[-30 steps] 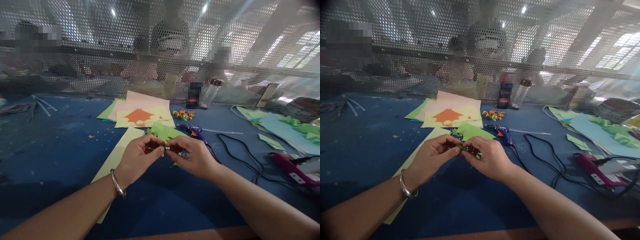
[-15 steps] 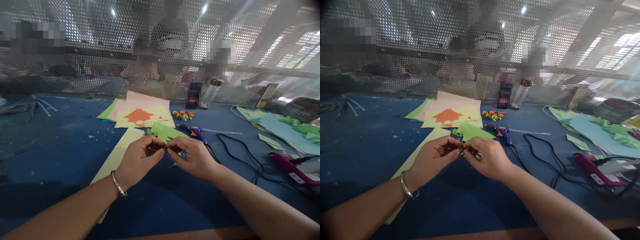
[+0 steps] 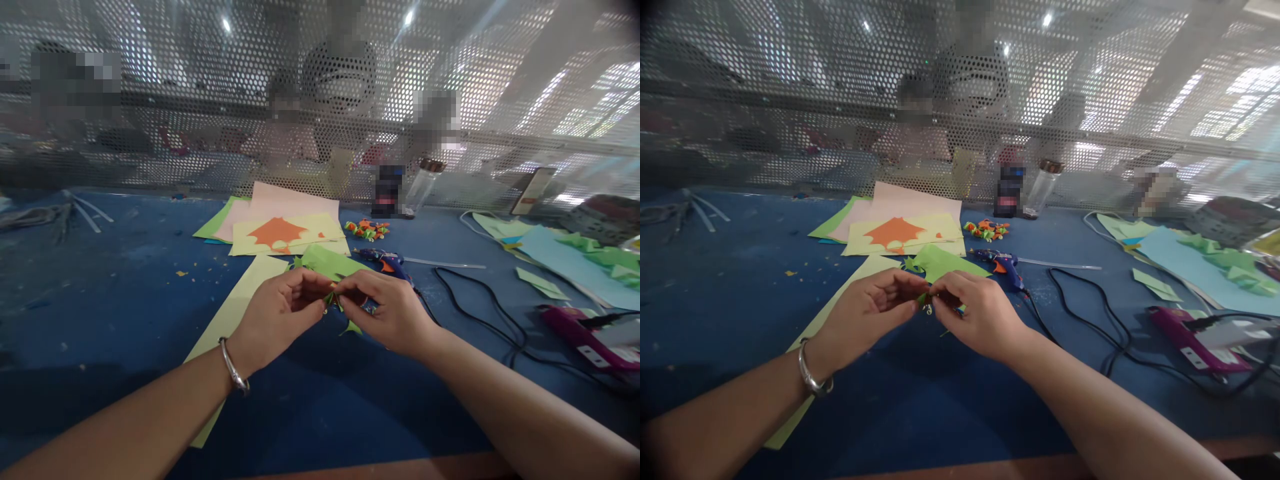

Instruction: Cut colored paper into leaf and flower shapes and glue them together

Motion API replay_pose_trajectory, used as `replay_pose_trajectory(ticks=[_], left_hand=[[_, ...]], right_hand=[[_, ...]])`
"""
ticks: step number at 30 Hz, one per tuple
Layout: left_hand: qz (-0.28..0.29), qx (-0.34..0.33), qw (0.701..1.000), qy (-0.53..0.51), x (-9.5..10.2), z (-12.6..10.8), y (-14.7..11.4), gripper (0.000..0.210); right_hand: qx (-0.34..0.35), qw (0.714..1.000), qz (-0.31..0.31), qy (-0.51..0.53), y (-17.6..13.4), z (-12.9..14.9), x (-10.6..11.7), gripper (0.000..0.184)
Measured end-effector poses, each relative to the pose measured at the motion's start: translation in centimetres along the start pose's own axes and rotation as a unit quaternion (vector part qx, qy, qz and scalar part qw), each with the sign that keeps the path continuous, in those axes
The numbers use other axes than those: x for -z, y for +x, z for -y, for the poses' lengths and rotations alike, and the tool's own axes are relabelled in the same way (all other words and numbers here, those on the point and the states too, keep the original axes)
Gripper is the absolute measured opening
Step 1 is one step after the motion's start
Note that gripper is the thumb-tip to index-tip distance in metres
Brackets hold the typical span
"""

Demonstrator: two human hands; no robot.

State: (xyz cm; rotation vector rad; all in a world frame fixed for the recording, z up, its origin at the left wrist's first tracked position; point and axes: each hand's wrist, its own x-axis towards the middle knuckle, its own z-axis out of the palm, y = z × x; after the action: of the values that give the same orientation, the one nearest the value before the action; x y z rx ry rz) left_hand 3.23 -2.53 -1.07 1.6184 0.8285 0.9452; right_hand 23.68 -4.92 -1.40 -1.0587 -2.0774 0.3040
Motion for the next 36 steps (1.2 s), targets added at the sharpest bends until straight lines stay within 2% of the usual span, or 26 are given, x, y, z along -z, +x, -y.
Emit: replay_pose_trajectory(ticks=[7,12,16,26,32,36], left_hand=[[-0.011,0.001,1.000,0.023,0.1,0.4,0.0,0.021],[-0.001,0.044,0.999,-0.020,0.0,0.2,0.1,0.023],[0.015,0.076,0.995,-0.057,0.1,0.3,0.2,0.014],[0.095,0.139,0.979,-0.118,1.6,-0.3,0.8,0.013],[0.171,0.179,0.957,-0.153,2.4,-0.5,0.9,0.012],[0.200,0.221,0.941,-0.162,2.5,-0.6,1.0,0.012]], right_hand=[[0.000,1.000,0.008,0.004,0.0,0.0,-0.2,0.014],[0.025,0.999,0.024,0.002,0.0,0.0,0.0,0.016],[0.022,0.999,0.032,0.005,0.1,0.0,0.0,0.017],[0.000,0.994,0.063,0.085,0.1,0.3,0.2,0.016],[-0.012,0.988,0.092,0.126,-0.1,0.6,0.3,0.032],[0.003,0.980,0.129,0.151,0.0,0.9,0.4,0.026]])
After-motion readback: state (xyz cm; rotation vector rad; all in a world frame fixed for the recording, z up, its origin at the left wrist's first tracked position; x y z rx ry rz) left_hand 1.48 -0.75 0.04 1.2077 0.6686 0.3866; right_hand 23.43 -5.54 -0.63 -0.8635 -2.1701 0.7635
